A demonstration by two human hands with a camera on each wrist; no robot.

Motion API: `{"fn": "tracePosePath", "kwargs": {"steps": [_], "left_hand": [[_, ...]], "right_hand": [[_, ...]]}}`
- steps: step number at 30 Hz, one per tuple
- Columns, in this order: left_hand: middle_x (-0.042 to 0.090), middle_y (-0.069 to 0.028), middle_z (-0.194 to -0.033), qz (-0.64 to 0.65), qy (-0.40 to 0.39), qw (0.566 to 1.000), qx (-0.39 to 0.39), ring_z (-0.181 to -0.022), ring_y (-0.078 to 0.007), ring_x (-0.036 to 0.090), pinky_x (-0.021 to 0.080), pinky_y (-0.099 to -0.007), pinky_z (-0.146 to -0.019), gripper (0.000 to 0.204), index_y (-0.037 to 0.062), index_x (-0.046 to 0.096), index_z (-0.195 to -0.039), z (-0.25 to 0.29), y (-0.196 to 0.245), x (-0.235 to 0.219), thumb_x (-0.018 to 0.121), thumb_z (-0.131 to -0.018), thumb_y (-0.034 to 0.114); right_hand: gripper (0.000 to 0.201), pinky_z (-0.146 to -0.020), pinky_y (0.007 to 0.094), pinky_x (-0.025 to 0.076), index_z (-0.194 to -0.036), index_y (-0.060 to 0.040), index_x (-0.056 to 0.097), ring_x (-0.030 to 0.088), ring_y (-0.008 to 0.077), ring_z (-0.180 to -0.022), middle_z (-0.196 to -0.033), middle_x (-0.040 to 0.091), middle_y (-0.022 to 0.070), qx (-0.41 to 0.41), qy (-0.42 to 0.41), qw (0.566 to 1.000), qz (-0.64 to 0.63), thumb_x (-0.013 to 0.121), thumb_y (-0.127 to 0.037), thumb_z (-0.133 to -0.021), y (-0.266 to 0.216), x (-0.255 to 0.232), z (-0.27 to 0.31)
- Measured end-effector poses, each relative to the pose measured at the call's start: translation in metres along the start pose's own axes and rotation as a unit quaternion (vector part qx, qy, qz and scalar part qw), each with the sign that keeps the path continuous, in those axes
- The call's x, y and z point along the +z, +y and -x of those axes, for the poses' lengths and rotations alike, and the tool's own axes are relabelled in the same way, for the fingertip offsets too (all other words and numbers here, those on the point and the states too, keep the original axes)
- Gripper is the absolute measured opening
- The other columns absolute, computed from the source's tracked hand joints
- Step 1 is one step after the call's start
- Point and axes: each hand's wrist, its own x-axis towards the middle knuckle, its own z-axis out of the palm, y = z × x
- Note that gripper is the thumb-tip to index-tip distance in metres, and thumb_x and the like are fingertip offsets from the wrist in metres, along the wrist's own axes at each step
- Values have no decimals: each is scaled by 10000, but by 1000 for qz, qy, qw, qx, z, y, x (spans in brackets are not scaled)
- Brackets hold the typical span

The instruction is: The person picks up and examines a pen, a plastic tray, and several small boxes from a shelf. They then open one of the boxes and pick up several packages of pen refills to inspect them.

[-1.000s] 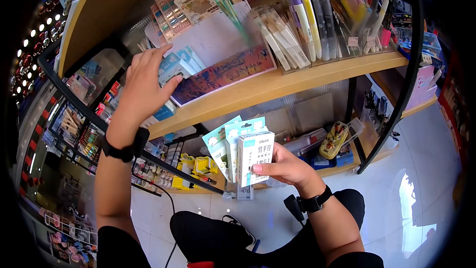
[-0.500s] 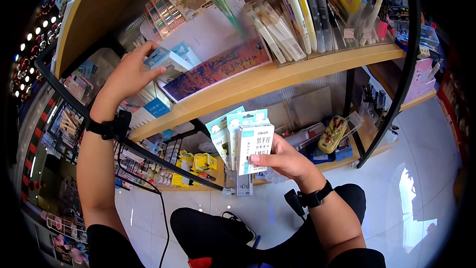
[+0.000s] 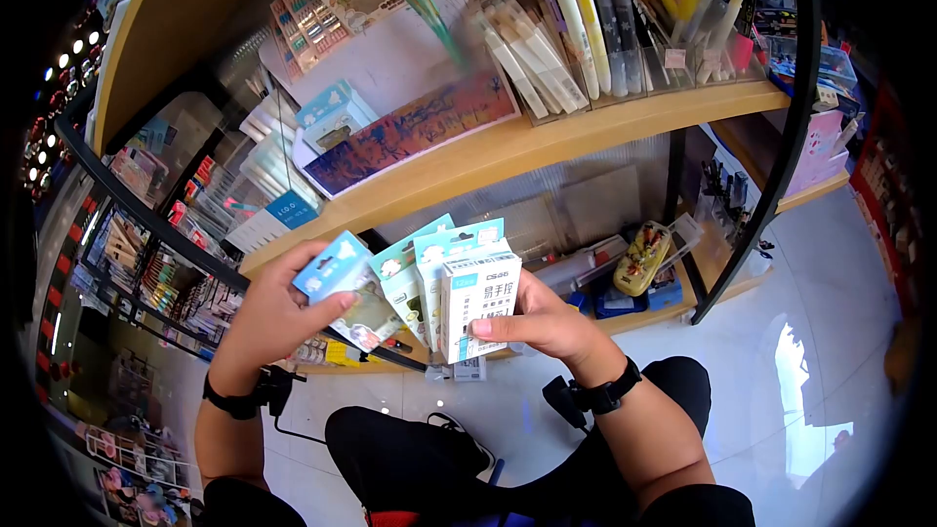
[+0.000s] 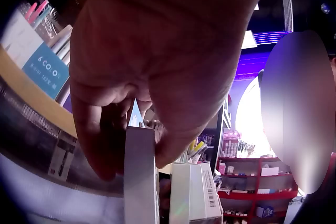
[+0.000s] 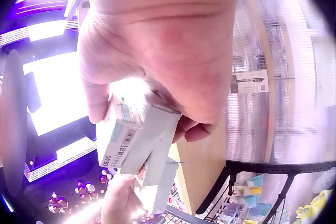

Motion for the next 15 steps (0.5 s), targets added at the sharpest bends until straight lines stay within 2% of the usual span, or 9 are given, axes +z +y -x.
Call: {"fn": "tracePosePath", "kwargs": {"steps": [1, 2, 6, 7, 8, 10, 15], "left_hand": [[659, -79, -1205, 23, -32, 999, -28, -1047, -111, 644, 546, -283, -925, 565, -56, 557, -1369, 0, -6, 7, 821, -892, 96], [659, -79, -1205, 27, -35, 999, -32, -1047, -111, 644, 546, -283, -925, 565, -56, 557, -1369, -2, -12, 12, 821, -892, 96], [639, -90, -1250, 150, -32, 988, -22, -1138, -133, 630, 530, -301, -1004, 542, -53, 521, -1388, -12, -25, 22, 783, -925, 51], [636, -95, -1258, 199, -26, 979, -21, -1144, -137, 630, 528, -304, -1008, 540, -50, 519, -1391, -15, -28, 24, 780, -930, 57], [657, -94, -1229, 190, -14, 982, 7, -1108, -119, 634, 535, -289, -966, 483, -36, 541, -1359, -17, -34, 26, 767, -957, 108], [660, -96, -1227, 222, -12, 975, -2, -1115, -122, 637, 536, -293, -971, 482, -38, 537, -1361, -20, -41, 28, 762, -961, 109], [662, -101, -1249, 268, -4, 963, 6, -1132, -133, 643, 531, -310, -1006, 482, -39, 522, -1369, -19, -59, 30, 751, -971, 108]], "right_hand": [[757, -1090, 352, 467, -1480, -22, 469, 619, 181, -1248, -1355, 650, 90, 5, -2, 1000, 9, 858, -172, -848, 2, 2, 0], [764, -1089, 356, 470, -1481, -20, 469, 617, 181, -1246, -1354, 646, 93, 9, 3, 1000, 22, 862, -182, -847, 4, 2, -1], [696, -1078, 380, 486, -1469, -4, 479, 647, 212, -1208, -1345, 654, 122, -7, 0, 997, -71, 804, -178, -878, 18, -11, -5], [687, -1080, 393, 490, -1470, -1, 480, 651, 232, -1214, -1340, 657, 130, -12, 10, 996, -83, 785, -193, -885, 16, -12, -3], [742, -1078, 425, 503, -1484, 13, 465, 655, 277, -1227, -1363, 643, 165, -25, 26, 996, -84, 784, -233, -862, 17, -15, -5], [809, -1079, 463, 521, -1503, 27, 452, 646, 337, -1265, -1399, 621, 207, -44, 41, 994, -91, 778, -304, -841, 21, -27, -7], [794, -1179, 537, 404, -1544, -80, 467, 584, 348, -1348, -1474, 593, 146, -53, -4, 980, -193, 762, -350, -858, 10, -37, -5]]}}
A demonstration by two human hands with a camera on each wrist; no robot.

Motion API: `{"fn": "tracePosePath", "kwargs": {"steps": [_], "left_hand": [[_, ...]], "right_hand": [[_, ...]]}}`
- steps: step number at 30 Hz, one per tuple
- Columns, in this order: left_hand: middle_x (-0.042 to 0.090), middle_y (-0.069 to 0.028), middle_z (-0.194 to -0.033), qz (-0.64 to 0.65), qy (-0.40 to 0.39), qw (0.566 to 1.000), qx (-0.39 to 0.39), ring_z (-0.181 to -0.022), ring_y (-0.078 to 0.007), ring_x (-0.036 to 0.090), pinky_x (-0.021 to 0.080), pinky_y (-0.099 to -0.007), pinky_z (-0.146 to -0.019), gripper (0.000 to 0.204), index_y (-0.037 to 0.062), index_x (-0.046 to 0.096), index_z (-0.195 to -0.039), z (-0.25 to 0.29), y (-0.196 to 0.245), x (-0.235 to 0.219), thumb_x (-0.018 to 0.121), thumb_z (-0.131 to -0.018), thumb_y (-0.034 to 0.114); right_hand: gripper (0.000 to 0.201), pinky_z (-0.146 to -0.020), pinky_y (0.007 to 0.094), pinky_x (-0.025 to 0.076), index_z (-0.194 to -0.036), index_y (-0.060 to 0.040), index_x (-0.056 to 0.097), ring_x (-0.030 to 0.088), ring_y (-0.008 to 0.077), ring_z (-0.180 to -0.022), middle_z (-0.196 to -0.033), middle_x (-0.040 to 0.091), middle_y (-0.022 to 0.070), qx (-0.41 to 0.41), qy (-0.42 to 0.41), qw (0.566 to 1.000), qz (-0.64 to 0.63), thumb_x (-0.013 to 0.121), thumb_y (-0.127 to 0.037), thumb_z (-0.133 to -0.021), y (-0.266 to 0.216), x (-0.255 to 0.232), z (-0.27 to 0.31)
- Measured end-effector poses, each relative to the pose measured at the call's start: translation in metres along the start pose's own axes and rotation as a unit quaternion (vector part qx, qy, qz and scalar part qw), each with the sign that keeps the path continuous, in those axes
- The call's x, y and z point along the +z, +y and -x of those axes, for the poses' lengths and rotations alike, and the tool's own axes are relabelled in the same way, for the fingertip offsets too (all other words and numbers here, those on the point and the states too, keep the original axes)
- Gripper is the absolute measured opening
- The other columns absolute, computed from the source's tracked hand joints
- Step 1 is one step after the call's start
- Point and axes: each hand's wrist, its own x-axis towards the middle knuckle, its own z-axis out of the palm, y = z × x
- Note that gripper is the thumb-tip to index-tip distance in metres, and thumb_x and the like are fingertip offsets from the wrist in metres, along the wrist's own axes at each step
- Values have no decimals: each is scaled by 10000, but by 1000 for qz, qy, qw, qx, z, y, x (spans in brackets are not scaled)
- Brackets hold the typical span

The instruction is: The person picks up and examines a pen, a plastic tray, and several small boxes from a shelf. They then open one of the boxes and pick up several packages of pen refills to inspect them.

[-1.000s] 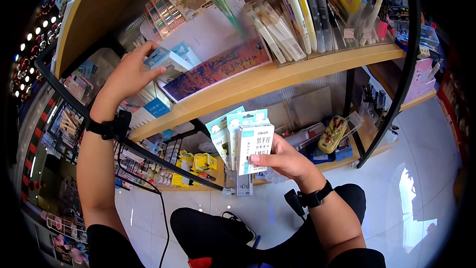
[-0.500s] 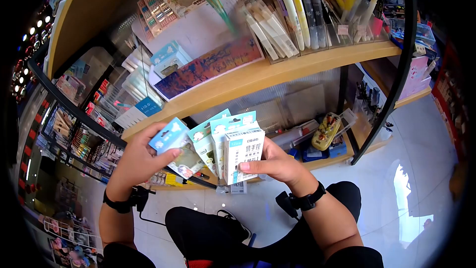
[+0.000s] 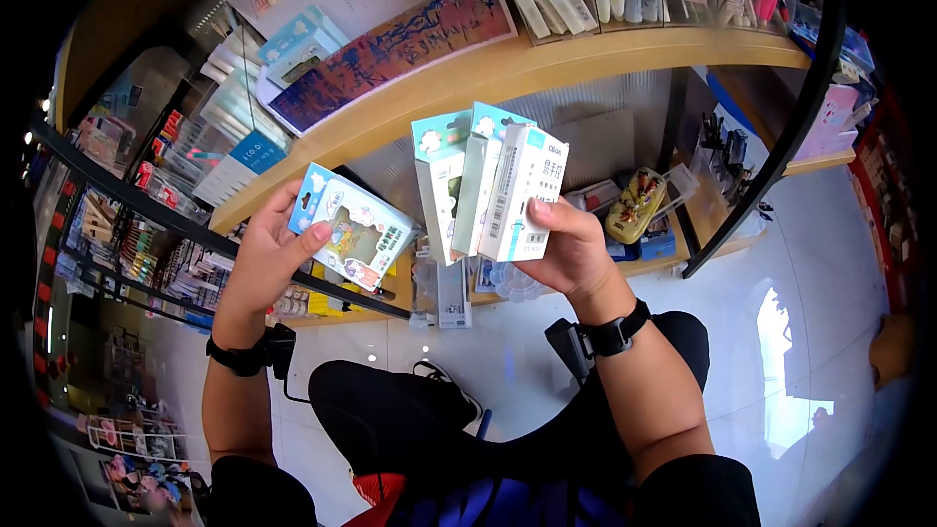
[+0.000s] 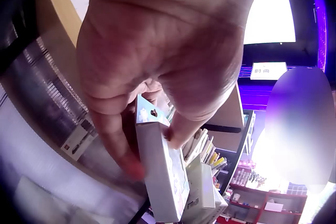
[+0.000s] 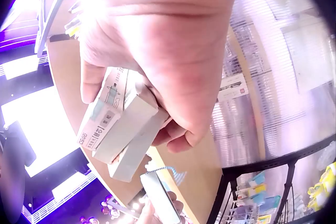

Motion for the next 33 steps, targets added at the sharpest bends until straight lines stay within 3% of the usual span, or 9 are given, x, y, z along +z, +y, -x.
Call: {"fn": "tracePosePath", "kwargs": {"steps": [10, 11, 15, 17, 20, 27, 29, 33], "left_hand": [[646, -99, -1298, 74, -10, 997, -4, -1206, -160, 625, 505, -326, -1053, 582, -24, 466, -1443, 9, -26, -7, 759, -970, 144], [645, -97, -1301, 84, -10, 996, -2, -1211, -161, 623, 498, -329, -1062, 584, -22, 465, -1444, 10, -27, -7, 761, -970, 148], [641, -102, -1308, 110, -32, 993, 1, -1209, -163, 623, 491, -326, -1065, 586, -18, 466, -1437, 14, -32, -8, 768, -967, 160], [632, -103, -1313, 126, -44, 991, 9, -1212, -167, 621, 488, -321, -1061, 593, -18, 467, -1429, 16, -35, -8, 779, -958, 163], [626, -102, -1308, 138, -43, 989, 16, -1203, -176, 626, 482, -315, -1057, 609, -11, 464, -1426, 19, -41, -4, 795, -944, 164], [602, -142, -1353, 213, -42, 976, -7, -1283, -263, 605, 533, -432, -1067, 673, 25, 416, -1460, 25, -64, 3, 803, -930, 173], [578, -153, -1398, 275, -51, 960, -3, -1314, -299, 591, 545, -499, -1063, 677, 57, 390, -1492, 25, -77, 6, 778, -948, 165], [566, -141, -1424, 357, -67, 932, -8, -1313, -311, 595, 543, -509, -1057, 663, 81, 382, -1513, 28, -113, 15, 751, -966, 147]], "right_hand": [[748, -1174, 596, 390, -1562, -109, 441, 562, 378, -1367, -1508, 562, 152, 0, -43, 997, -67, 721, -338, -908, 1, -7, 0], [715, -1180, 561, 388, -1539, -47, 458, 560, 349, -1378, -1484, 584, 171, -4, -97, 987, -128, 712, -313, -926, 2, -7, -2], [702, -1170, 588, 389, -1541, -50, 454, 555, 361, -1382, -1494, 574, 176, -3, -85, 987, -138, 702, -310, -938, 4, -4, 0], [870, -1206, 676, 288, -1606, -104, 361, 415, 488, -1459, -1590, 438, 227, 10, -19, 997, -80, 731, -428, -889, 6, -7, 2], [908, -1203, 723, 241, -1619, -106, 339, 380, 536, -1461, -1602, 410, 246, 28, -21, 999, -41, 734, -453, -879, 4, -6, 2], [889, -1180, 786, 198, -1617, -115, 347, 389, 538, -1454, -1603, 409, 245, 37, -22, 995, -88, 736, -434, -884, 10, -10, 5], [666, -1104, 661, 449, -1543, -43, 445, 565, 436, -1354, -1496, 559, 218, 37, -84, 981, -173, 678, -262, -959, 11, -9, 3], [662, -1100, 689, 438, -1541, -37, 445, 570, 445, -1345, -1488, 561, 230, 48, -104, 974, -193, 677, -254, -960, 12, -15, 5]]}}
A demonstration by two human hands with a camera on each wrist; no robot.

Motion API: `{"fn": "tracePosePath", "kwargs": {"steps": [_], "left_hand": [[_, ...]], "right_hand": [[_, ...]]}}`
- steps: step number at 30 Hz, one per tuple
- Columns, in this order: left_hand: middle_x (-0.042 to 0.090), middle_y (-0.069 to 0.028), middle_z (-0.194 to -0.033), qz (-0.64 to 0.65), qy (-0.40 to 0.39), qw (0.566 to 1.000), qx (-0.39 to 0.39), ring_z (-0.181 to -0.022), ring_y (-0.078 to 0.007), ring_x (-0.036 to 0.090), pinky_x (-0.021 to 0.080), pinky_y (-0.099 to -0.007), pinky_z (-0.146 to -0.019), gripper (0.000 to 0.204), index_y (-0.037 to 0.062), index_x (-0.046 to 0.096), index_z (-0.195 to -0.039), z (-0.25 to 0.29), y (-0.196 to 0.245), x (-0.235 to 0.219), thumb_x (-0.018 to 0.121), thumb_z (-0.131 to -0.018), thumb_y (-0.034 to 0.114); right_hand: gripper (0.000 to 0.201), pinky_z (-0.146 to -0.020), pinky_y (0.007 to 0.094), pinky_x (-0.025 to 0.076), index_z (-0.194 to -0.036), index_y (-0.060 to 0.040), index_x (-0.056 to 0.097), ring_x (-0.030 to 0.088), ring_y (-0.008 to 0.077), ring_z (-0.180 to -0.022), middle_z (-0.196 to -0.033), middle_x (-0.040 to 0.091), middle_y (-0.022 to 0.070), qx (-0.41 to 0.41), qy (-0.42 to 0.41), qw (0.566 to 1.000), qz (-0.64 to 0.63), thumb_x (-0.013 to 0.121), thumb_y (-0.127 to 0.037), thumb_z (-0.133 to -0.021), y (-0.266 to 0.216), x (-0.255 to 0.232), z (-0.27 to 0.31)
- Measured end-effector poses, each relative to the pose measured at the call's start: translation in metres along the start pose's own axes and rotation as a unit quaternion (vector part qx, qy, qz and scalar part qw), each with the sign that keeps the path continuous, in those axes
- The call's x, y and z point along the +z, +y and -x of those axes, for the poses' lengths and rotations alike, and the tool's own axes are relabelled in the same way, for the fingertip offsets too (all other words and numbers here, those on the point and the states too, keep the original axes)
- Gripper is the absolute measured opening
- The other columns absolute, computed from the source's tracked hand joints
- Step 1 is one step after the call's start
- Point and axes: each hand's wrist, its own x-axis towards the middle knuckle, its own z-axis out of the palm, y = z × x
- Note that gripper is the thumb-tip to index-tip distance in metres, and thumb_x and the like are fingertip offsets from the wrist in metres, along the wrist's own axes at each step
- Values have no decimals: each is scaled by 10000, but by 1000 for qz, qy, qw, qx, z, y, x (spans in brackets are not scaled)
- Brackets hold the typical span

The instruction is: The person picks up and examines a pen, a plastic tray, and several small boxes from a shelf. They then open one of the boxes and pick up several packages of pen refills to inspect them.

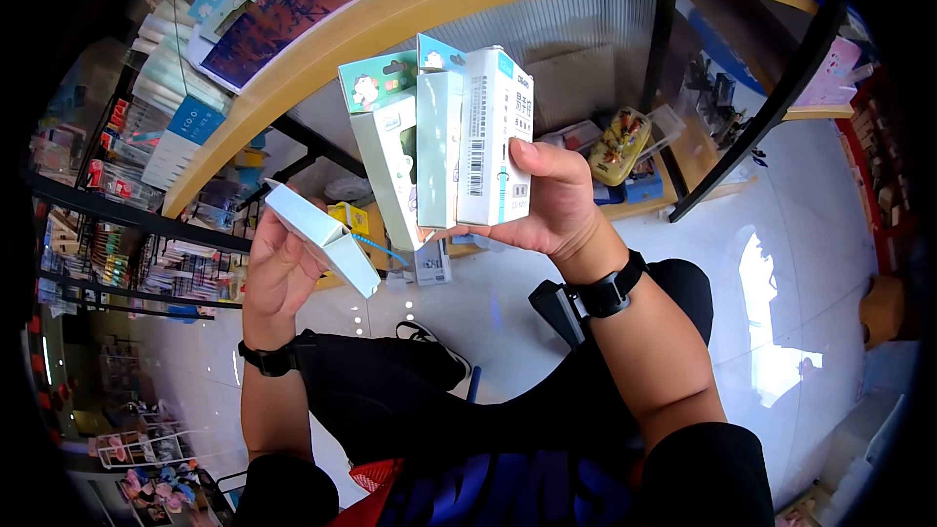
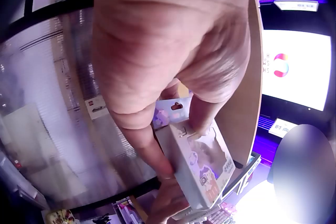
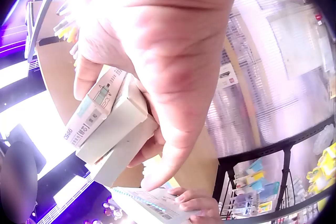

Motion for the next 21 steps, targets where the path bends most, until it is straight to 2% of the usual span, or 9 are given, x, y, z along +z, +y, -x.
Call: {"fn": "tracePosePath", "kwargs": {"steps": [5, 9, 11, 13, 14, 15, 18, 19, 21], "left_hand": [[560, -136, -1443, 90, 11, 995, -29, -1347, -324, 569, 516, -533, -1074, 659, 88, 369, -1532, -2, -34, -13, 726, -983, 155], [565, -124, -1467, 150, -9, 988, -16, -1349, -292, 572, 482, -490, -1119, 582, 69, 412, -1527, -9, -58, -37, 667, -1017, 181], [575, -133, -1472, 198, -36, 980, -3, -1361, -291, 570, 467, -477, -1142, 529, 54, 445, -1515, -13, -67, -52, 628, -1029, 157], [557, -135, -1322, 206, 15, 978, -2, -1138, -299, 613, 615, -404, -886, 555, 94, 424, -1501, -11, -77, -67, 652, -1013, 227], [529, -128, -1251, 191, 34, 981, 2, -1039, -278, 589, 629, -366, -792, 589, 102, 406, -1514, -9, -77, -68, 663, -1004, 247], [534, -121, -1254, 200, 33, 979, 4, -1038, -263, 592, 625, -367, -787, 609, 109, 392, -1525, -7, -80, -76, 669, -1001, 246], [535, -119, -1249, 221, 68, 973, 6, -1002, -243, 585, 613, -353, -771, 523, 86, 444, -1489, 1, -84, -93, 627, -1027, 249], [592, -145, -1297, 236, 51, 970, 13, -1079, -263, 627, 611, -389, -863, 439, 47, 494, -1454, 5, -84, -98, 554, -1066, 242], [581, -191, -1472, 262, 34, 964, 34, -1345, -313, 597, 511, -487, -1108, 478, 11, 433, -1527, 8, -86, -118, 488, -1083, 181]], "right_hand": [[615, -1139, 595, 446, -1497, -22, 500, 605, 382, -1326, -1441, 609, 209, 0, 32, 999, 27, 692, -235, -952, 5, -8, -2], [732, -1115, 665, 440, -1562, -74, 440, 529, 445, -1389, -1510, 541, 224, 0, 85, 992, 89, 707, -325, -929, 2, -20, 0], [596, -1122, 526, 477, -1468, -2, 532, 645, 333, -1282, -1396, 645, 203, 2, 80, 994, 79, 699, -229, -943, 1, -16, -4], [614, -1060, 501, 536, -1413, 50, 572, 703, 337, -1185, -1309, 691, 220, 34, 151, 974, 163, 733, -228, -889, -13, -17, 2], [640, -1054, 494, 542, -1407, 53, 577, 708, 341, -1174, -1291, 698, 223, 63, 165, 959, 222, 748, -242, -865, -22, -21, 5], [666, -1048, 487, 548, -1401, 55, 581, 713, 345, -1163, -1273, 705, 226, 95, 177, 939, 279, 764, -256, -842, -28, -24, 7], [724, -1006, 380, 532, -1406, 51, 574, 708, 279, -1114, -1249, 711, 189, 196, 259, 825, 462, 817, -245, -791, -24, -26, 2], [732, -1011, 364, 516, -1411, 49, 568, 696, 264, -1120, -1259, 707, 178, 232, 271, 786, 505, 827, -237, -789, -17, -32, 1], [725, -1017, 334, 486, -1394, 35, 579, 663, 224, -1122, -1236, 709, 137, 335, 266, 716, 551, 858, -270, -798, -3, -50, -6]]}}
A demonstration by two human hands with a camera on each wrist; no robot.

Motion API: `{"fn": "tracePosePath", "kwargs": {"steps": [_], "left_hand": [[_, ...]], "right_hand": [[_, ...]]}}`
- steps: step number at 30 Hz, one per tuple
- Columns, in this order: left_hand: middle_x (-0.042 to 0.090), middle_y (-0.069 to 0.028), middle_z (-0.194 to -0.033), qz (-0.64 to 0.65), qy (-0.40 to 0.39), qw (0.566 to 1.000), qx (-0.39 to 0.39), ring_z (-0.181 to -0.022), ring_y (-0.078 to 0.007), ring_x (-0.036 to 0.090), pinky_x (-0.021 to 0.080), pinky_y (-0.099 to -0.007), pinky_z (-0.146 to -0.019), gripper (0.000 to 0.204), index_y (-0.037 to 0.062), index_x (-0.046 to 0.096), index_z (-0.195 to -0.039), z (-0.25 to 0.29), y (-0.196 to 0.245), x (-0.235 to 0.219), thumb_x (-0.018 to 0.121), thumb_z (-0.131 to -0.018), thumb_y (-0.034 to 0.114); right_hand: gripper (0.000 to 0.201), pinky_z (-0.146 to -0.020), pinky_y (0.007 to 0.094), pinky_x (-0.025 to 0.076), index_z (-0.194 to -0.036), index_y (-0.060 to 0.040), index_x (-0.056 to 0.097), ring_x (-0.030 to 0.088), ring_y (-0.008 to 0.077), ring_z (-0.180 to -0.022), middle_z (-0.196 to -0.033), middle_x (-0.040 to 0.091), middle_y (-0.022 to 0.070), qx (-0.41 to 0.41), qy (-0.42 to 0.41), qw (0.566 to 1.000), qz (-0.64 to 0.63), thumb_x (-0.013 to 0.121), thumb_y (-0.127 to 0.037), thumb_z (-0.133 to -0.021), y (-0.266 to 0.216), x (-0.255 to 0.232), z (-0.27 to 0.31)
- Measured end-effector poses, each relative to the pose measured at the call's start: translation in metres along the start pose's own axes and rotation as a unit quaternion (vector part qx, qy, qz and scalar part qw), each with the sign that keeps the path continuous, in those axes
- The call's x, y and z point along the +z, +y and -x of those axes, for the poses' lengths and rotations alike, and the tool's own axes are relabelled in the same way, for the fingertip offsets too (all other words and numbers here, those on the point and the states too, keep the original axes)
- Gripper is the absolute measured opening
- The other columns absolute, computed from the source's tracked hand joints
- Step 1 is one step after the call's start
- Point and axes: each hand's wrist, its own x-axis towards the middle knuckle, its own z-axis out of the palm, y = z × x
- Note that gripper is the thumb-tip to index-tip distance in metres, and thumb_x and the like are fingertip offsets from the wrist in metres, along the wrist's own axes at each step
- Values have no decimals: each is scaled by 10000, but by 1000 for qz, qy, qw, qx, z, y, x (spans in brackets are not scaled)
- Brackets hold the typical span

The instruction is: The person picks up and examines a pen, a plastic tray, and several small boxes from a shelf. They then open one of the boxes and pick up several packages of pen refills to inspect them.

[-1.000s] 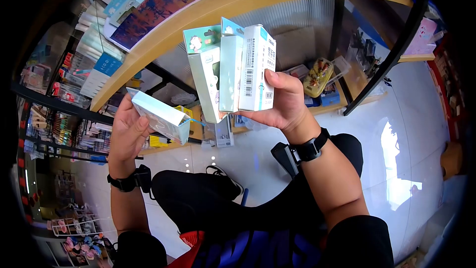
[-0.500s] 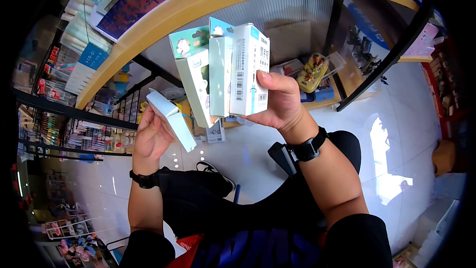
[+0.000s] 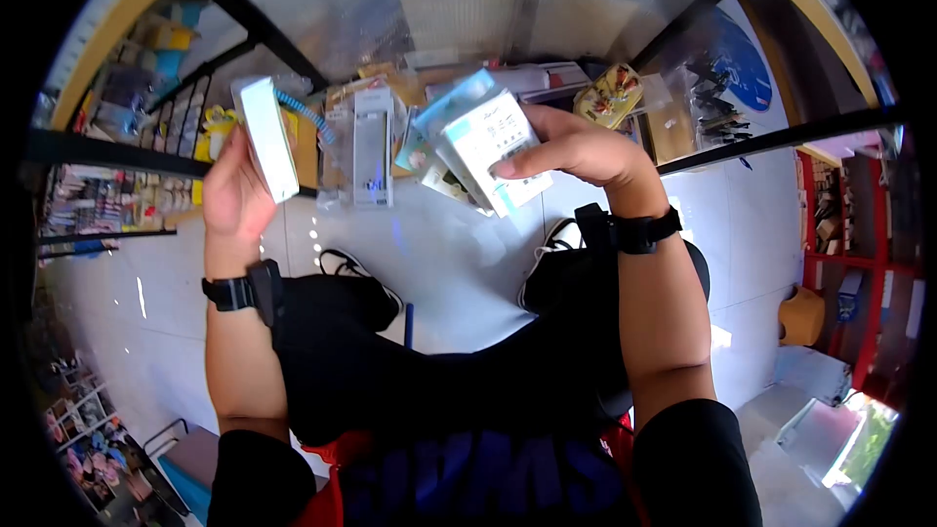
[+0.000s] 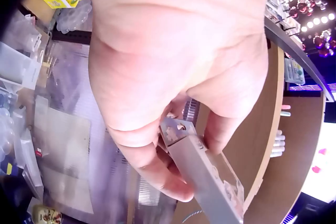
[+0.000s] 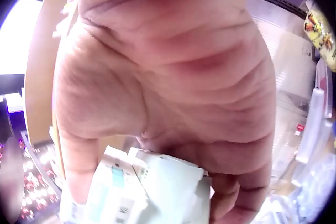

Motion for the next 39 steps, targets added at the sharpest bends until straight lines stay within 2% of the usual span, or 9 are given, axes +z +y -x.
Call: {"fn": "tracePosePath", "kwargs": {"steps": [5, 10, 19, 22, 25, 28, 32, 36, 39], "left_hand": [[620, -125, -1401, -65, 24, 998, -11, -1250, -249, 650, 570, -447, -1019, 450, 33, 457, -1509, 1, 12, -12, 510, -1086, 179], [653, -88, -1325, -126, 80, 989, 6, -1175, -217, 676, 601, -420, -916, 487, 54, 527, -1454, 0, 5, -27, 661, -1020, 233], [675, -70, -1255, -127, 126, 984, -2, -1085, -172, 688, 604, -367, -899, 500, 36, 527, -1438, 4, -2, -50, 667, -1026, 282], [680, -85, -1223, -22, 72, 996, -38, -1016, -169, 710, 620, -325, -885, 551, 0, 484, -1444, -3, 13, -51, 720, -1002, 231], [676, -79, -1237, -69, 157, 983, -63, -1033, -176, 704, 612, -337, -889, 539, 7, 491, -1441, -7, 10, -44, 709, -1011, 246], [673, -76, -1258, -27, 79, 996, -13, -1067, -187, 696, 598, -346, -904, 515, 24, 511, -1444, -4, 5, -52, 697, -1018, 244], [680, -58, -1252, -132, 120, 984, 18, -1097, -172, 693, 601, -374, -870, 415, 61, 569, -1395, -9, 0, -40, 646, -1026, 238], [702, -61, -1210, -91, 105, 990, -27, -1065, -187, 701, 601, -383, -851, 406, 70, 601, -1354, -8, 3, -21, 685, -999, 249], [704, -78, -1218, -53, 152, 986, -45, -1055, -197, 711, 593, -358, -844, 367, 53, 588, -1351, -6, -5, -2, 619, -1041, 247]], "right_hand": [[687, -1017, 329, 484, -1368, -1, 605, 662, 247, -1128, -1246, 701, 133, 203, -151, 955, 158, 852, -322, -813, 112, 24, -90], [605, -1028, 390, 490, -1298, -32, 676, 678, 295, -1131, -1214, 731, 168, 275, -138, 908, 285, 841, -328, -796, 258, 67, -146], [759, -1094, 405, 459, -1415, -52, 566, 623, 311, -1221, -1311, 669, 177, 348, -174, 906, 169, 884, -317, -779, 451, 72, -146], [868, -1133, 426, 434, -1496, -14, 477, 525, 350, -1347, -1444, 528, 230, 410, -156, 843, 311, 899, -288, -789, 411, 80, -148], [962, -1148, 435, 428, -1537, -27, 435, 475, 403, -1387, -1480, 453, 251, 344, -127, 886, 282, 908, -367, -772, 422, 73, -141], [1025, -1152, 444, 429, -1570, -73, 401, 489, 418, -1377, -1497, 447, 230, 342, -91, 874, 332, 877, -491, -764, 422, 75, -136], [999, -1126, 453, 446, -1559, -68, 430, 539, 387, -1343, -1402, 560, 228, 305, -83, 821, 476, 821, -579, -795, 350, 80, -154], [658, -977, 397, 528, -1417, -60, 575, 687, 257, -1116, -1182, 705, 129, 280, -106, 944, 141, 662, -523, -957, 214, 65, -193], [467, -916, 352, 541, -1390, -64, 566, 699, 217, -1066, -1208, 695, 104, 91, -40, 995, -3, 600, -342, -1016, 87, 75, -160]]}}
